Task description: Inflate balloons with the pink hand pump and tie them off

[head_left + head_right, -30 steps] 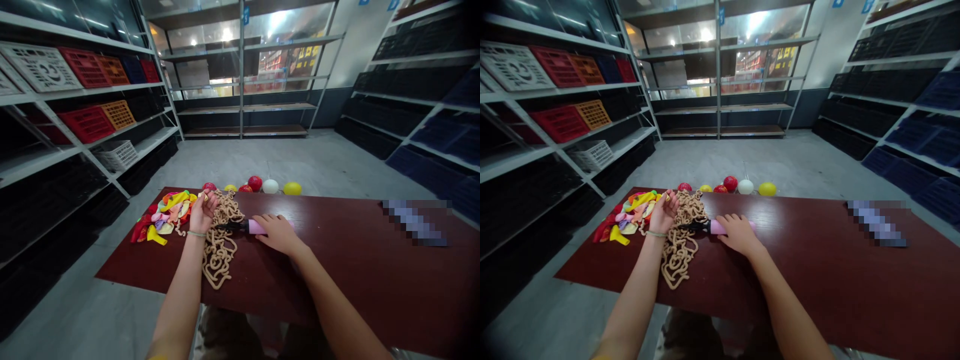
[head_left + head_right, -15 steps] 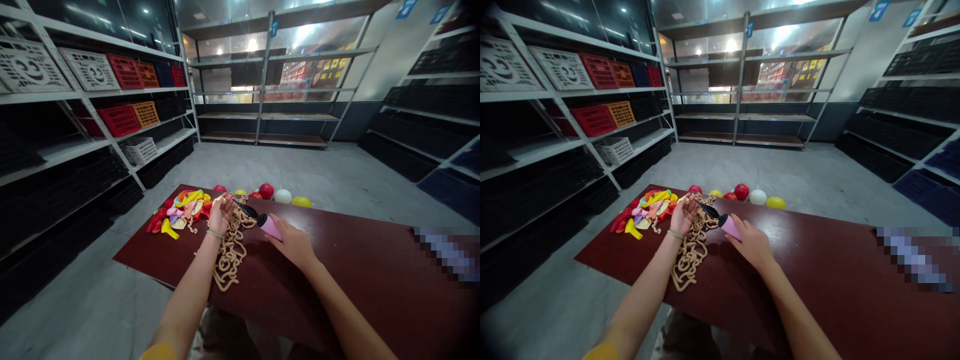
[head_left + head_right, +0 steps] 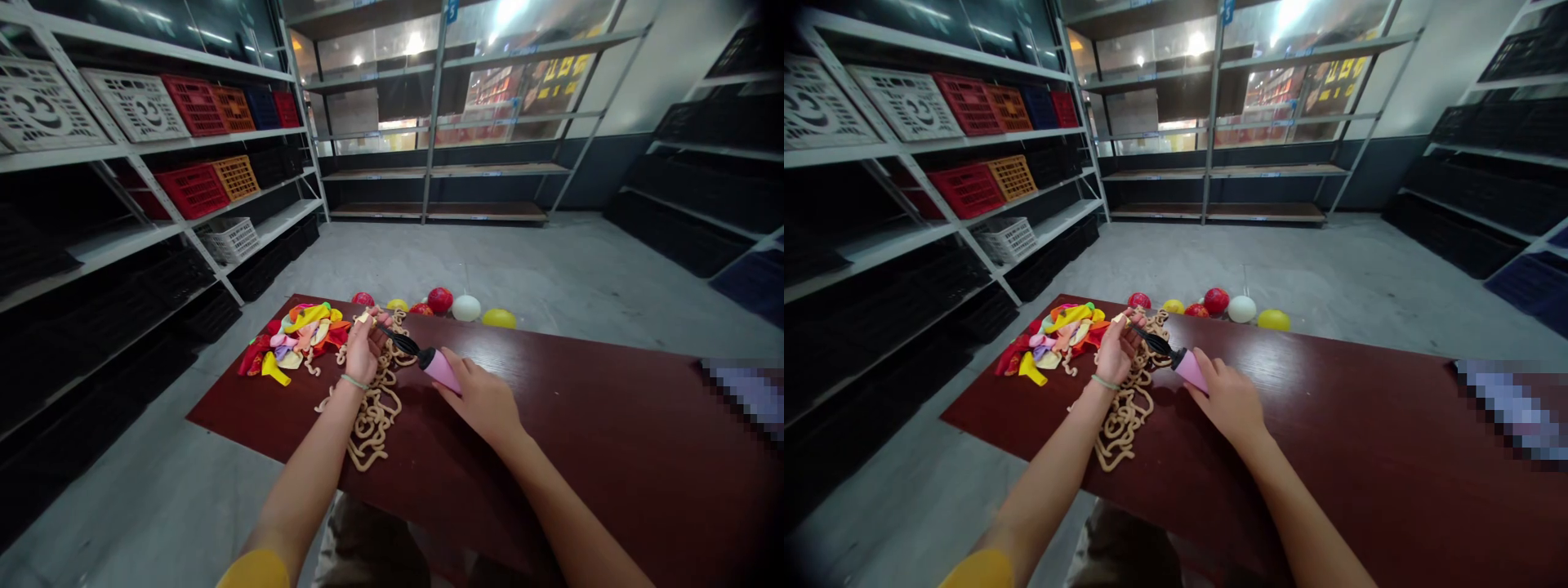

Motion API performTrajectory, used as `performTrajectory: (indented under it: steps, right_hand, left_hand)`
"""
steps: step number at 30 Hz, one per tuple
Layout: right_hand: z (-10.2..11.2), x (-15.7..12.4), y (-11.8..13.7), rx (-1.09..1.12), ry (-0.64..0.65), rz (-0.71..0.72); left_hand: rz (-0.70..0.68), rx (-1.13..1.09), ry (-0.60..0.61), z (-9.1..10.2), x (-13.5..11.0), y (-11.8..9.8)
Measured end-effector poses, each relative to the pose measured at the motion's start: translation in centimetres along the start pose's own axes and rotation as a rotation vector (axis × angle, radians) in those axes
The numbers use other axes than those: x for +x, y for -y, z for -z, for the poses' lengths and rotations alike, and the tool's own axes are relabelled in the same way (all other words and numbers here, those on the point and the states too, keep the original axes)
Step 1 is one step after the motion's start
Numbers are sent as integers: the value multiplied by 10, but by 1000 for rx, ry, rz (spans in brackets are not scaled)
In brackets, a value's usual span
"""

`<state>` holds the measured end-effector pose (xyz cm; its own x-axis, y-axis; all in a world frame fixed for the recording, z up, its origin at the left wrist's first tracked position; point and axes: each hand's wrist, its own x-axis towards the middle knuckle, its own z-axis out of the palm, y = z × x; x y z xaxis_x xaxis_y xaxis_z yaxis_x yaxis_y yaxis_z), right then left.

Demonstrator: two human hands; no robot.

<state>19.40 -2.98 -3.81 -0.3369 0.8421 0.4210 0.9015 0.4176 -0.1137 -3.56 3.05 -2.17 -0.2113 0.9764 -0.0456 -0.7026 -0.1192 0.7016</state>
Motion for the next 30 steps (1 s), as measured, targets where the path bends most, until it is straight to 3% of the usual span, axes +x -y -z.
performTrajectory:
  steps: [10, 18, 25, 27, 30]
  right_hand:
    - [4, 1, 2, -11, 20, -27]
    - [3, 0, 4, -28, 32, -38]
    - [6, 0, 18, -26, 73, 2]
    - [5, 0, 24, -13, 81, 40]
    - [4, 0, 32, 9, 136, 72]
  left_hand:
    - [-38, 135, -16, -6, -6, 9]
    - [-48, 205, 54, -8, -11, 20]
    - [-55, 2, 81, -21, -24, 23]
    - [-81, -79, 45, -27, -28, 23]
    - [-196, -123, -110, -32, -29, 17]
